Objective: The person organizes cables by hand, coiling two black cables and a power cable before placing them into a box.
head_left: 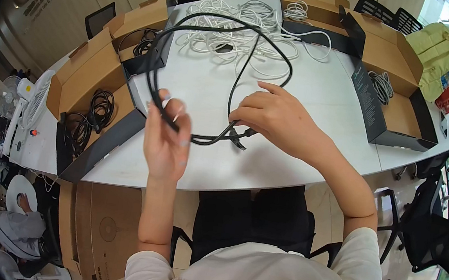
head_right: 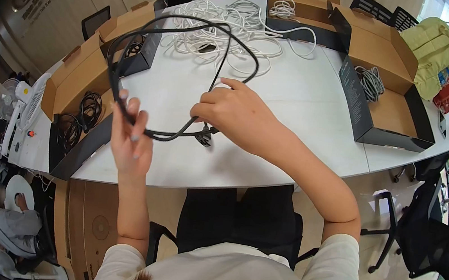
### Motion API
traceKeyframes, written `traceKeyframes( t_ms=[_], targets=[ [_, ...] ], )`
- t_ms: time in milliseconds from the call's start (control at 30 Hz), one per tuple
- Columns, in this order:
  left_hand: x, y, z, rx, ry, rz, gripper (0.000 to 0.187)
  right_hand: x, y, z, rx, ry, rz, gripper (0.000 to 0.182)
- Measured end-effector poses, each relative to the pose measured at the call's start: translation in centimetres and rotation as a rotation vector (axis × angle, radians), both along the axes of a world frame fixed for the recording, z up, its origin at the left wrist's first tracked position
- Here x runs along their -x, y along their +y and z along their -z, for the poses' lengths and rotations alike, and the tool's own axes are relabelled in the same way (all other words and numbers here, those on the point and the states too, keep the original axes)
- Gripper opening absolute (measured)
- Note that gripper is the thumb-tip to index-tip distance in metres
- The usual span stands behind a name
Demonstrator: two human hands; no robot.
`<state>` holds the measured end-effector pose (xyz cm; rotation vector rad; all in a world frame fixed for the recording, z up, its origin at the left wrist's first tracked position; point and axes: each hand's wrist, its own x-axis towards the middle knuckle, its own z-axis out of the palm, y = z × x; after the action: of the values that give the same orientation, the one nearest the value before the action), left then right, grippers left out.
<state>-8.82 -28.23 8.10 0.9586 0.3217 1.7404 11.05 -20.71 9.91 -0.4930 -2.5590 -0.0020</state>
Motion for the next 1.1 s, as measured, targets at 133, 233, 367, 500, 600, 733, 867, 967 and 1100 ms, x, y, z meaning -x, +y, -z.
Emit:
traceKeyframes(
  t_ms=[133,233,367,500,600,733,867,967,1100],
  targets=[
    [-1.7,1.0,2.0,0.041,0.392,-0.238,0.025,-0.7,0.6,1.4,0.283,0.303,-0.033,0.012],
    [-2.2,1.9,4.0,0.048,0.462,-0.267,0.025,-1.4,1.2,2.0,0.433,0.430,-0.065,0.017],
    [-3.7,2.2,3.3,0.054,0.543,-0.226,0.026,-2.1,1.5,2.1,0.597,0.470,0.007,0.016],
    [-3.5,2.7,3.8,0.027,0.874,-0.139,0.024,-3.0,1.7,2.1,0.736,0.600,-0.007,0.015],
    [-4.3,3.0,3.9,0.054,1.079,-0.087,0.021,-3.5,1.9,2.7,0.664,0.730,0.037,0.016],
    [-3.6,3.8,5.0,0.094,0.885,-0.063,0.020,-5.5,2.4,2.6,0.565,0.868,0.181,0.016],
    [-3.2,4.2,4.5,0.207,0.494,0.010,0.020,-8.2,3.7,3.5,0.383,0.943,0.378,0.016],
    [-2.8,5.3,4.6,0.191,0.080,0.053,0.019,-10.2,4.5,5.0,0.310,0.943,0.500,0.017],
    [-1.9,6.4,2.6,0.109,-0.358,-0.108,0.018,-13.3,5.4,6.6,0.458,0.995,0.598,0.017]
  ],
)
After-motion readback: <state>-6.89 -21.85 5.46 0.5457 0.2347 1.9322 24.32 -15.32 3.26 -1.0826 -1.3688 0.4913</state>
